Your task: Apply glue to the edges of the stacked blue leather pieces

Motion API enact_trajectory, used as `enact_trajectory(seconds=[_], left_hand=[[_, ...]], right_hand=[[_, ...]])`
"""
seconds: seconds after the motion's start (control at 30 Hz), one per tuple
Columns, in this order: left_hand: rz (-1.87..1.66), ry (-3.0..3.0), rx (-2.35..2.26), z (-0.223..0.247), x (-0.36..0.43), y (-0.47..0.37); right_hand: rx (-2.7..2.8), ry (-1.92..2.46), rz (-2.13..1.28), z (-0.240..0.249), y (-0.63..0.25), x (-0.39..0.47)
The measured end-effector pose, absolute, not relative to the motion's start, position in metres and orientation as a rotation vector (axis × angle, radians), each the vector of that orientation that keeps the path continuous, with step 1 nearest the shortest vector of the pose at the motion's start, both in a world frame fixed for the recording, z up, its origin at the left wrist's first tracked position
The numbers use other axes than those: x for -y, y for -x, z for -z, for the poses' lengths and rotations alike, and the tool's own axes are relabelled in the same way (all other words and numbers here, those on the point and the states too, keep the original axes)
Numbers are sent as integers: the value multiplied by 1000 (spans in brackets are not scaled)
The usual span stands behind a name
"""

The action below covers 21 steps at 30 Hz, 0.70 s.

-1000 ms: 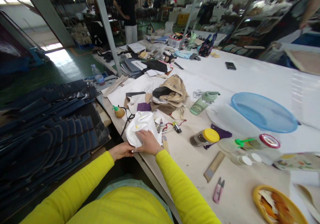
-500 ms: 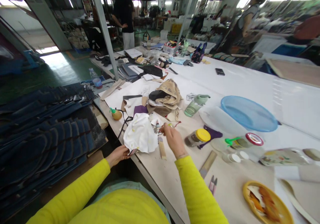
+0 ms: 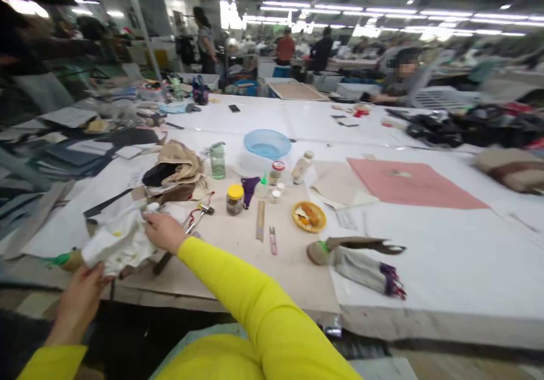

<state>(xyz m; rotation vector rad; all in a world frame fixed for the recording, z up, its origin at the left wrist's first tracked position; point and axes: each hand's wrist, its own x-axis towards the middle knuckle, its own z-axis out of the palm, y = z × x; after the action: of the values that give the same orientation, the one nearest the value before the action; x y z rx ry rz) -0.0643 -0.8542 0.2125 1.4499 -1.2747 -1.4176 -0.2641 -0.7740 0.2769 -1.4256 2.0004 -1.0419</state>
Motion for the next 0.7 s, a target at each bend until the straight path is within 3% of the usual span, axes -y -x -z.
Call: enact_trajectory(seconds=[0.1, 0.2, 0.3, 0.47, 0.7], left_hand=[[1746, -1087, 1280, -241, 891, 86], [1838, -1209, 1225, -241, 907, 97], [1729, -1407, 1219, -212, 896, 90], [2045, -1524, 1403, -156, 826, 46], [2060, -1799, 1547, -98, 718, -37]], right_hand=[[-1810, 1290, 1333, -297, 281, 777], [-1721, 1186, 1449, -294, 292, 752], [-1809, 1147, 1322, -267, 293, 705], [-1940, 929, 1134, -206, 274, 608], [-1877, 937, 868, -158, 215, 536]])
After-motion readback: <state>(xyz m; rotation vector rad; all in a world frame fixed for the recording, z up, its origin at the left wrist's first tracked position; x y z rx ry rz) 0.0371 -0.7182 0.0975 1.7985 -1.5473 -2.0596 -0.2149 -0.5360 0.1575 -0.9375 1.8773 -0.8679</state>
